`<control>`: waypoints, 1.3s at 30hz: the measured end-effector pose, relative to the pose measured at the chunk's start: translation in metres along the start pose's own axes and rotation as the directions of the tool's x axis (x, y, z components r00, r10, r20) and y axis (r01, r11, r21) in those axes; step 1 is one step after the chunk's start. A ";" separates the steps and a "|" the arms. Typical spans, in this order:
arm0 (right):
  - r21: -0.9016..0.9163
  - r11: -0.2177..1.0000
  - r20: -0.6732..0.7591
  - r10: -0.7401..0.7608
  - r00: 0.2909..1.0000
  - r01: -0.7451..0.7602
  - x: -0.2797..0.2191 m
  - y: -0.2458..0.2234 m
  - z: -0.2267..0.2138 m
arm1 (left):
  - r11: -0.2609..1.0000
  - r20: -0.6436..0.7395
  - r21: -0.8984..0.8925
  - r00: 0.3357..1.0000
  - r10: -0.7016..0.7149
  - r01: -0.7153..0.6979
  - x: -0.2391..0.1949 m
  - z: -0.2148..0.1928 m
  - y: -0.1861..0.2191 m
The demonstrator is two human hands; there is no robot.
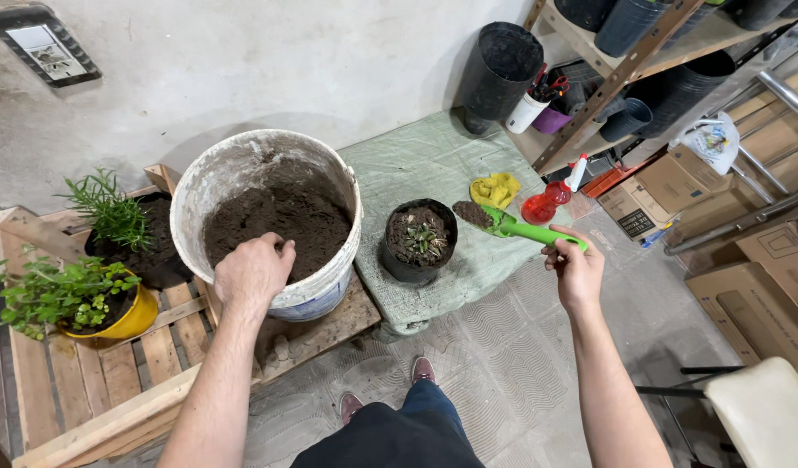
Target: The person uses a green scoop to transfer soil from a large white bucket into a small black seedling bag containing a small plant, using their hands to press and level the soil.
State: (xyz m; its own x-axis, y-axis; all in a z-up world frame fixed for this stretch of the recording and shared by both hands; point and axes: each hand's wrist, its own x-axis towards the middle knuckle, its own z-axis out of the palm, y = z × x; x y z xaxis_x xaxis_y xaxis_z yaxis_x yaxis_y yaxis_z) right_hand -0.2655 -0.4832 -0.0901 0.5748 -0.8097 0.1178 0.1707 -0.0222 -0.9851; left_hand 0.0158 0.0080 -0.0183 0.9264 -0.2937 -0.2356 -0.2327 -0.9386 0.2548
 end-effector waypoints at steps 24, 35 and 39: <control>-0.433 -0.157 0.887 0.103 0.451 0.887 0.021 -0.057 0.095 | 0.999 0.018 -0.041 1.000 -0.008 0.009 0.000 -0.005 0.000; -0.367 -0.295 0.905 0.107 0.413 0.882 0.016 -0.026 0.086 | 0.999 0.006 -0.035 1.000 0.002 -0.002 -0.003 -0.005 0.001; -0.378 -0.313 0.900 0.094 0.425 0.871 0.018 -0.018 0.087 | 0.999 -0.005 -0.042 1.000 0.011 -0.011 -0.002 -0.006 0.001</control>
State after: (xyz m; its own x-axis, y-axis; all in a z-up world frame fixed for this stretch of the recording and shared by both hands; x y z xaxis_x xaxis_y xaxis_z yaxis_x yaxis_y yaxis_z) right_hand -0.1888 -0.4463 -0.0598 0.9808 0.1819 0.0702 0.1447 -0.9204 0.3632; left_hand 0.0156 0.0086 -0.0123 0.9252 -0.3029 -0.2285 -0.2301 -0.9268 0.2967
